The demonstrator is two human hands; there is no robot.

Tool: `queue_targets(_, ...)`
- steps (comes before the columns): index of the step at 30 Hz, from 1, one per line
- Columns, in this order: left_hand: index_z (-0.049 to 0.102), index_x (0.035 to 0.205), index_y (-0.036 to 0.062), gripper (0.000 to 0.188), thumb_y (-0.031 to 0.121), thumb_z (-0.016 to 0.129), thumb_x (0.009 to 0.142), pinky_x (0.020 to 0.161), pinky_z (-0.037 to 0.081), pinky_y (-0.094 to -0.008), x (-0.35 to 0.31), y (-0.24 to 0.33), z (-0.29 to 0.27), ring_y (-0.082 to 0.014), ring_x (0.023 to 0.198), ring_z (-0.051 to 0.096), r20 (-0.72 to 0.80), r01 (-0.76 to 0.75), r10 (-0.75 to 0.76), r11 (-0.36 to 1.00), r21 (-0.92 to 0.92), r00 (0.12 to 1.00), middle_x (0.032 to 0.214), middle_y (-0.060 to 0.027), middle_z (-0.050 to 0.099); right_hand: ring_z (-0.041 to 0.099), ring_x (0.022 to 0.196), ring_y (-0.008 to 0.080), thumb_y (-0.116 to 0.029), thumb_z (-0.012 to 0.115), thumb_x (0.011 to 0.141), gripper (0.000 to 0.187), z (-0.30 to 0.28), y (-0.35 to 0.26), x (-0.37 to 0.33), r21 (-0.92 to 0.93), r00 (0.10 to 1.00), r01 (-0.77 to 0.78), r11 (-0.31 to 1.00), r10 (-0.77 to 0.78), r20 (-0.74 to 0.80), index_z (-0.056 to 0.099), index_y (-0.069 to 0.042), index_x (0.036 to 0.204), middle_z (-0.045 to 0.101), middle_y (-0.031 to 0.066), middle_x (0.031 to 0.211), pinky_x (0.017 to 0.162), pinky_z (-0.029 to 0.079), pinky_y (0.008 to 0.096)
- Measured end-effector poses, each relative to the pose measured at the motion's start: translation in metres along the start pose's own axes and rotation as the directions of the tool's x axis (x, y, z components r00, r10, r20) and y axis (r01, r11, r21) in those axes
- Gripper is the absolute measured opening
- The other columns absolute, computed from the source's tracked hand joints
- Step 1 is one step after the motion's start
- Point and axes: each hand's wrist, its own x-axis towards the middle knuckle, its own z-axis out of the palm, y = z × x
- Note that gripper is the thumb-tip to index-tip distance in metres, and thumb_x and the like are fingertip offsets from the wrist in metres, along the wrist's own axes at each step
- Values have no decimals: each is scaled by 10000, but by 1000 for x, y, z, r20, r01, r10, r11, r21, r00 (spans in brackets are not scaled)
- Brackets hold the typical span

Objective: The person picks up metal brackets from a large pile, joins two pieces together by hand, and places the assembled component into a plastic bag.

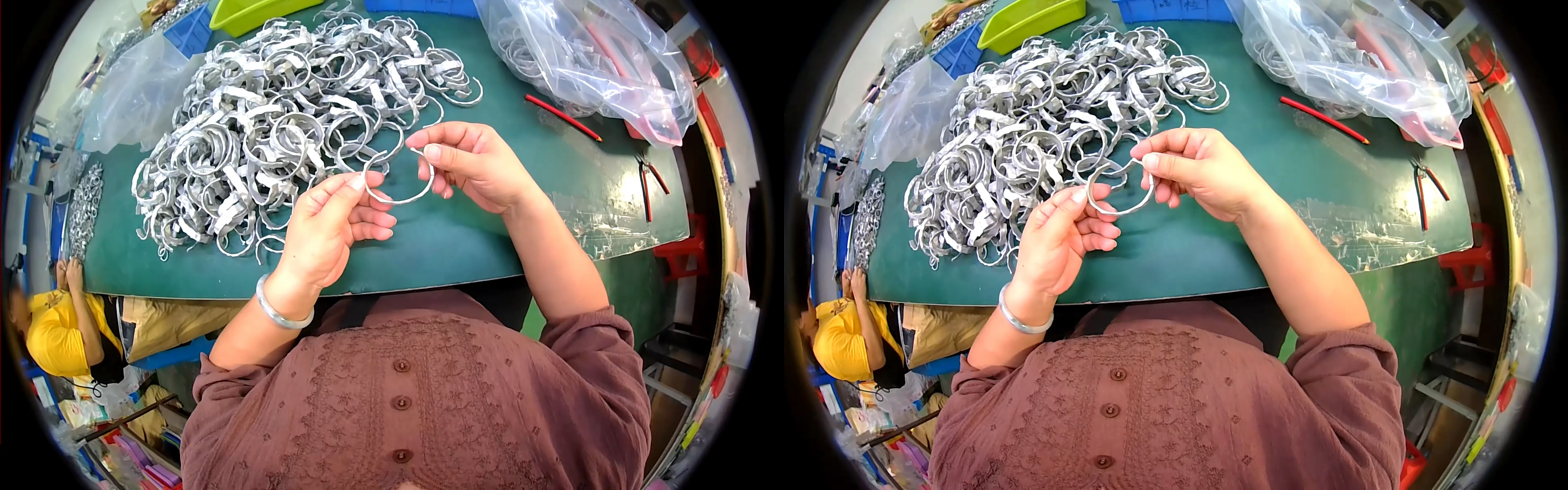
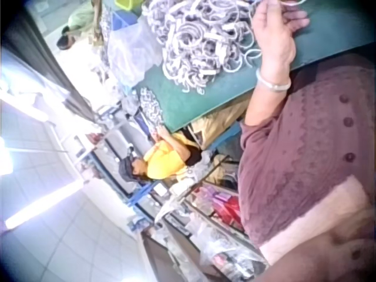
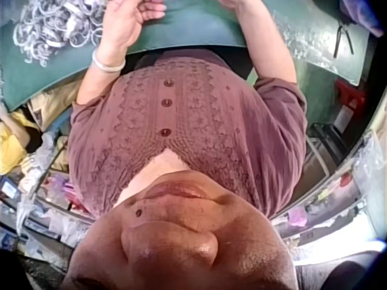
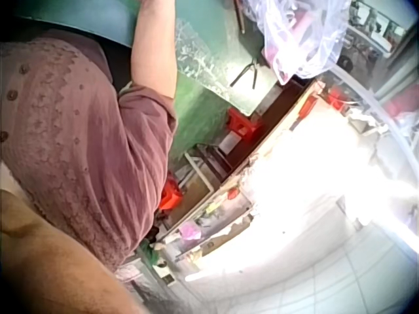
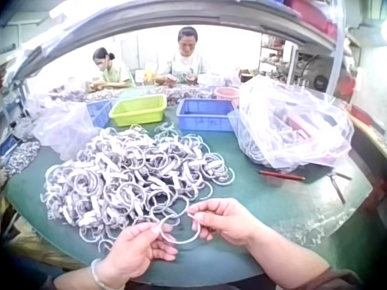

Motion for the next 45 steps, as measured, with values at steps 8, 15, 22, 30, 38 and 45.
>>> queue_targets(8, 557, 955, -9, 244, 207, 469, 882, 585, 514, -280, -1, 2, 0, -173, 656, 602, -14, 10, -10, 1000, -7, 1000, 776, -95, 597, 554, 589, 104, -110, 541, 833, 206, -2, 0, 0, 30, 998, -16, 999, 14, 57, 557, 9, 1000, 592, 71, 759, 507, 437, 213)
queue_targets(15, 554, 988, -7, 254, 198, 437, 894, 593, 517, -269, -3, 2, 1, -165, 664, 605, -36, -48, 50, 997, 63, 998, 790, -93, 603, 573, 619, 117, -77, 554, 816, 195, -2, 1, 0, 43, 997, 21, 999, -25, 76, 561, 23, 984, 602, 80, 756, 536, 463, 226)
queue_targets(22, 511, 1083, -12, 240, 113, 431, 894, 697, 513, -287, -3, -7, -2, -176, 792, 600, 12, -204, 204, 967, 155, 979, 937, -106, 587, 569, 683, 111, -56, 578, 796, 219, -3, 2, -1, -64, 989, 125, 990, -119, 88, 570, 9, 1004, 602, 74, 814, 594, 468, 224)
queue_targets(30, 437, 1193, -22, 314, 57, 414, 889, 838, 455, -285, 1, -9, -4, -200, 984, 541, 48, -270, 265, 951, 154, 963, 1106, -117, 526, 562, 739, 92, 14, 611, 747, 205, 3, 7, -4, -293, 895, 441, 848, -441, 71, 601, 0, 951, 600, 37, 835, 661, 451, 206)
queue_targets(38, 425, 1203, -21, 326, 34, 414, 882, 877, 430, -293, 1, -8, -4, -203, 1037, 509, 53, -257, 253, 961, 104, 966, 1164, -127, 485, 552, 766, 114, 96, 589, 712, 290, 3, 2, -6, -515, 817, 562, 647, -534, 220, 583, 13, 990, 564, 74, 912, 657, 455, 224)
queue_targets(45, 423, 1205, 10, 339, 51, 459, 870, 872, 420, -284, 2, -9, -2, -159, 1053, 484, 71, -316, 310, 944, 93, 948, 1173, -104, 475, 493, 690, 102, 126, 577, 689, 391, 2, 5, -3, -430, 802, 593, 681, -550, 234, 533, 21, 1064, 473, 104, 1088, 639, 450, 231)
